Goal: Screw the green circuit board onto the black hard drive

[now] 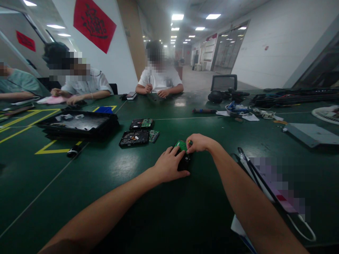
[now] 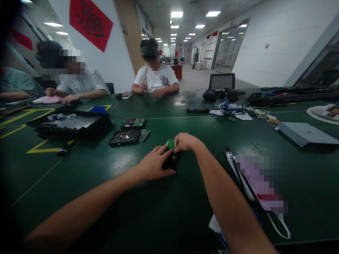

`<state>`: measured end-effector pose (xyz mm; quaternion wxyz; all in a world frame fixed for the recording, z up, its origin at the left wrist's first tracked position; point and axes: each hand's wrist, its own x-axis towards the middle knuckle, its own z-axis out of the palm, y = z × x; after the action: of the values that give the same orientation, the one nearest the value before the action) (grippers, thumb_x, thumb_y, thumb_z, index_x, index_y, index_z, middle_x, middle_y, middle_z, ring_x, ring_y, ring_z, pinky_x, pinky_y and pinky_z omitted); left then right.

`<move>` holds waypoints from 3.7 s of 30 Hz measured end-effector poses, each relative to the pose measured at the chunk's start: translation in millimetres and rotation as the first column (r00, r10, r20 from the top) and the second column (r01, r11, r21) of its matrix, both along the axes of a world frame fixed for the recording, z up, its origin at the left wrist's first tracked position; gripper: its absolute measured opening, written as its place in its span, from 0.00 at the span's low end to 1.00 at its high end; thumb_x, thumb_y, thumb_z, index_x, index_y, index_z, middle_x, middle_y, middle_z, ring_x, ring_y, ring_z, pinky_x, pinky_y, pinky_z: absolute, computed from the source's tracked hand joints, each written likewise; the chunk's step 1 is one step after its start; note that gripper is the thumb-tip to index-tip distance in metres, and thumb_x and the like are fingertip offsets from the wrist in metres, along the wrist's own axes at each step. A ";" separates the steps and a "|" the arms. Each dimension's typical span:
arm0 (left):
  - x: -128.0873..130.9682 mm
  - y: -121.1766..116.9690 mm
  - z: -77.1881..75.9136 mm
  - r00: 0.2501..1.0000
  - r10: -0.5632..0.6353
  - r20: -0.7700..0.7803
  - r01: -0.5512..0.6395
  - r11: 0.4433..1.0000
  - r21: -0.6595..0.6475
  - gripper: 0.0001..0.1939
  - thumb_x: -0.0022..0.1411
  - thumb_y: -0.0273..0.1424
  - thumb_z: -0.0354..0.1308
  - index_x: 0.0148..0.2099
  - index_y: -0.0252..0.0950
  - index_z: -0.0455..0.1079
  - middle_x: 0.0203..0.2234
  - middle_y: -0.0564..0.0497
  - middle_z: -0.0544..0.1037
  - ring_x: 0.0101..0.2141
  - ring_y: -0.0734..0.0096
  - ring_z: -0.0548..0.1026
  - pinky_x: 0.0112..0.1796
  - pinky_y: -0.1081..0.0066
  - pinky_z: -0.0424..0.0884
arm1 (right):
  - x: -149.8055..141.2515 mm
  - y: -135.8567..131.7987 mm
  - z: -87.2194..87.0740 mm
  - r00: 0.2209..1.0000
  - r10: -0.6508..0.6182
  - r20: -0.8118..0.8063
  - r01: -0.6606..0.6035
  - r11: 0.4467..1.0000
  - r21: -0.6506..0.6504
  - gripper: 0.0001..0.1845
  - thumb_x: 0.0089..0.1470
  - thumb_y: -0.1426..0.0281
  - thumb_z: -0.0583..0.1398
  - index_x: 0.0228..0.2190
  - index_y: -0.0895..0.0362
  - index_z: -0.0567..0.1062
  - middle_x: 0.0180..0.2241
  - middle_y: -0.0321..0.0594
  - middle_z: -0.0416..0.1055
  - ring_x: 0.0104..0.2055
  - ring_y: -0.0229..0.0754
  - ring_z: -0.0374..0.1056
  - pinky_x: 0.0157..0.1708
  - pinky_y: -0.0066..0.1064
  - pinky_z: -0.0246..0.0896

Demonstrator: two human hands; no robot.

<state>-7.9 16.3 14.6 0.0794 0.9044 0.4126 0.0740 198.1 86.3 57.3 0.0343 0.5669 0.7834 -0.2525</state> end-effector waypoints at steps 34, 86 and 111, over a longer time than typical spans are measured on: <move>-7.0 10.3 -9.1 0.989 0.092 0.119 -0.084 0.994 -0.071 0.55 0.56 0.65 0.53 0.73 0.36 0.44 0.71 0.33 0.48 0.68 0.38 0.53 0.61 0.47 0.61 | 25.5 5.0 2.4 0.943 -0.312 -0.118 0.300 0.947 -0.115 0.13 0.60 0.63 0.62 0.41 0.61 0.78 0.26 0.44 0.77 0.25 0.39 0.73 0.23 0.27 0.65; -15.3 46.5 -39.4 0.822 0.238 0.518 -0.255 0.966 -0.038 0.18 0.72 0.39 0.49 0.58 0.35 0.65 0.43 0.44 0.76 0.39 0.62 0.76 0.46 0.61 0.72 | 24.5 15.4 -26.7 0.793 -0.485 -0.368 0.318 0.845 -0.429 0.02 0.53 0.76 0.61 0.31 0.60 0.73 0.24 0.42 0.76 0.27 0.42 0.77 0.33 0.32 0.77; -17.8 107.8 -27.8 0.855 -0.116 0.505 0.250 0.946 -0.205 0.29 0.60 0.41 0.64 0.62 0.42 0.67 0.57 0.45 0.73 0.57 0.57 0.70 0.59 0.55 0.65 | 29.4 18.6 -3.6 0.776 -0.367 -0.513 0.486 0.867 0.115 0.15 0.58 0.60 0.60 0.42 0.58 0.74 0.34 0.43 0.75 0.28 0.37 0.69 0.26 0.27 0.63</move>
<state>-25.7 124.0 -13.2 0.3068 0.8731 0.2967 0.2357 227.5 104.9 53.7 -0.2860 0.6508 0.6418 -0.2876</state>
